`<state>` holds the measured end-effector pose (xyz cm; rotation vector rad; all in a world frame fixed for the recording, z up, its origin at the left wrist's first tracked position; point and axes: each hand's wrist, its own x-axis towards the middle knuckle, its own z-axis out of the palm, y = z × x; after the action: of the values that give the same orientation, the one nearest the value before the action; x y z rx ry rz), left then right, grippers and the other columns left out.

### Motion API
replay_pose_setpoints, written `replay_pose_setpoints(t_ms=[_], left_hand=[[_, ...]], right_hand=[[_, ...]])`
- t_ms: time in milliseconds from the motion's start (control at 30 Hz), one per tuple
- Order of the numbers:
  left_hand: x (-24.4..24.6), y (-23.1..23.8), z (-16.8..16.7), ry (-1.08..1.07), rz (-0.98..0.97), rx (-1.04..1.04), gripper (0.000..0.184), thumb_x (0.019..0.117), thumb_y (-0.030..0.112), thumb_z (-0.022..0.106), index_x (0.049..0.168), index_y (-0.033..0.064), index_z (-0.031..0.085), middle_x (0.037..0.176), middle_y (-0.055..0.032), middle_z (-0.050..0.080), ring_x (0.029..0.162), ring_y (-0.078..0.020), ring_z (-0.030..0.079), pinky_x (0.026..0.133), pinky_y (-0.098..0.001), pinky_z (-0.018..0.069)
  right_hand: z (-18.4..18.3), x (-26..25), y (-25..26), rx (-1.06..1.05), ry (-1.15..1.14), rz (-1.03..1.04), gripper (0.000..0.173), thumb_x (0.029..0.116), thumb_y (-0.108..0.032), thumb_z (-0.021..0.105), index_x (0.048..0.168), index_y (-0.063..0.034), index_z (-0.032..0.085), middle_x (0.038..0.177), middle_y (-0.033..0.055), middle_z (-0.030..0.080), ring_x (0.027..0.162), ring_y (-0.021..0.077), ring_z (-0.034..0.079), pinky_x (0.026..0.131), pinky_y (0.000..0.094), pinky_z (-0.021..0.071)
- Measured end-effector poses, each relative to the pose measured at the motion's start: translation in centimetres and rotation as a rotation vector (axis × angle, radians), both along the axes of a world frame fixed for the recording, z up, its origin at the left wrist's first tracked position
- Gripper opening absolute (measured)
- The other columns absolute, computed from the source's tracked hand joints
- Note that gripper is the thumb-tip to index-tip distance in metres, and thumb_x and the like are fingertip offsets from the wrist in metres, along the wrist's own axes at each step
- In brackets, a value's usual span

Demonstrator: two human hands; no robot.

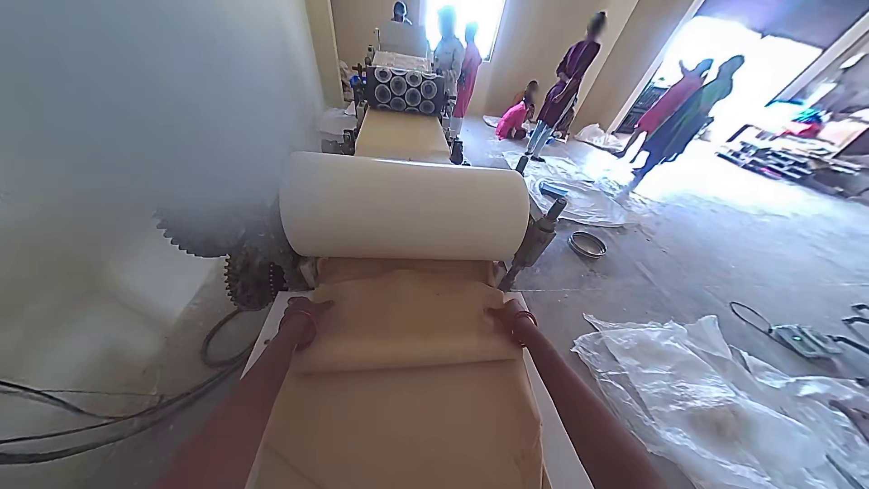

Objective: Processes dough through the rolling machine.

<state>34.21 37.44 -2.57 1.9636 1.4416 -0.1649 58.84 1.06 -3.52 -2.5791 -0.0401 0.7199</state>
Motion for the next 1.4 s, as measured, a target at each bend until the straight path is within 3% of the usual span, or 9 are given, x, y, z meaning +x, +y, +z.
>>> replay_pose_setpoints(t_ms=[167, 333, 433, 533, 633, 767, 900, 1067, 1400], left_hand=[[0.4, 0.5, -1.0, -0.133, -0.067, -0.016, 0.056, 0.1066, 0.039, 0.052, 0.141, -0.004, 0.053, 0.144, -0.0287, 0.053, 0.138, -0.0407, 0.049, 0.113, -0.0595, 0.036], [1.5, 0.3, 0.6, -0.302, -0.092, 0.085, 0.055, 0.1102, 0.035, 0.044, 0.151, -0.002, 0.043, 0.149, -0.0307, 0.047, 0.143, -0.0434, 0.042, 0.118, -0.0595, 0.0301], [2.2, -0.4, 3.5, -0.472, -0.075, 0.132, 0.051, 0.1101, 0.032, 0.046, 0.149, 0.0003, 0.046, 0.147, -0.0321, 0.049, 0.141, -0.0455, 0.043, 0.116, -0.0622, 0.0304], [2.8, 0.0, 2.9, -0.57, 0.054, 0.172, 0.049, 0.1088, 0.035, 0.048, 0.144, 0.0009, 0.053, 0.141, -0.0313, 0.055, 0.137, -0.0454, 0.048, 0.113, -0.0635, 0.0337], [3.2, 1.8, -1.4, -0.284, 0.033, 0.164, 0.054, 0.1092, 0.037, 0.046, 0.144, -0.0042, 0.049, 0.143, -0.0325, 0.052, 0.137, -0.0459, 0.049, 0.111, -0.0631, 0.0371], [5.0, 1.7, -2.7, -0.016, 0.015, 0.145, 0.057, 0.1104, 0.04, 0.037, 0.145, -0.0032, 0.049, 0.142, -0.0283, 0.055, 0.135, -0.0412, 0.053, 0.109, -0.0597, 0.0422], [4.9, 1.8, -3.1, -0.062, -0.006, 0.166, 0.061, 0.1099, 0.046, 0.036, 0.149, 0.0001, 0.047, 0.143, -0.0283, 0.055, 0.134, -0.0423, 0.054, 0.108, -0.0618, 0.0417], [4.7, 1.8, -3.3, -0.131, -0.014, 0.181, 0.09, 0.0927, 0.063, 0.064, 0.154, 0.0022, 0.039, 0.143, -0.0289, 0.055, 0.133, -0.0437, 0.054, 0.109, -0.0608, 0.0418], [6.5, 3.3, -4.4, -0.09, -0.084, 0.267, 0.093, 0.0915, 0.064, 0.064, 0.156, 0.0037, 0.036, 0.142, -0.0293, 0.055, 0.132, -0.0459, 0.054, 0.108, -0.0633, 0.0419]], right_hand=[[0.2, -1.1, 2.3, 0.178, -0.006, -0.174, 0.094, 0.0928, -0.024, 0.074, 0.158, 0.0038, 0.013, 0.153, 0.0283, 0.041, 0.137, 0.0346, 0.05, 0.111, 0.0476, 0.0432], [2.2, -0.8, 2.9, 0.103, -0.037, -0.096, 0.064, 0.096, -0.022, 0.069, 0.147, 0.0044, 0.043, 0.142, 0.0283, 0.053, 0.132, 0.0387, 0.054, 0.107, 0.0545, 0.0444], [3.7, 0.2, 2.3, 0.311, -0.069, -0.133, 0.048, 0.0984, -0.019, 0.068, 0.138, 0.0037, 0.055, 0.133, 0.027, 0.059, 0.122, 0.0365, 0.059, 0.104, 0.0533, 0.0465], [4.8, -0.3, 2.8, 0.527, -0.322, -0.019, 0.034, 0.1004, -0.012, 0.064, 0.133, -0.0008, 0.063, 0.122, 0.0245, 0.067, 0.112, 0.0355, 0.065, 0.098, 0.0539, 0.0498], [2.3, -0.7, 3.4, 0.253, -0.405, 0.011, 0.041, 0.1028, -0.01, 0.058, 0.141, 0.0036, 0.053, 0.13, 0.0323, 0.061, 0.122, 0.0469, 0.059, 0.102, 0.0617, 0.0457], [0.0, -0.5, 5.7, -0.181, -0.185, 0.005, 0.055, 0.1076, -0.017, 0.043, 0.157, -0.0028, 0.025, 0.144, 0.0223, 0.054, 0.127, 0.0349, 0.061, 0.102, 0.0498, 0.0508], [-0.2, 0.1, 7.0, -0.298, -0.223, 0.097, 0.049, 0.109, -0.016, 0.036, 0.157, -0.0045, 0.03, 0.146, 0.0211, 0.054, 0.127, 0.0363, 0.061, 0.101, 0.0528, 0.051], [-0.6, 1.6, 7.9, -0.303, -0.265, 0.114, 0.051, 0.1086, -0.017, 0.036, 0.158, -0.0066, 0.03, 0.143, 0.0207, 0.057, 0.126, 0.0377, 0.061, 0.1, 0.0552, 0.0514], [-1.3, 2.4, 9.4, -0.284, -0.281, 0.114, 0.055, 0.1054, -0.015, 0.044, 0.158, -0.0065, 0.032, 0.144, 0.0221, 0.056, 0.125, 0.04, 0.061, 0.098, 0.0561, 0.0525]])
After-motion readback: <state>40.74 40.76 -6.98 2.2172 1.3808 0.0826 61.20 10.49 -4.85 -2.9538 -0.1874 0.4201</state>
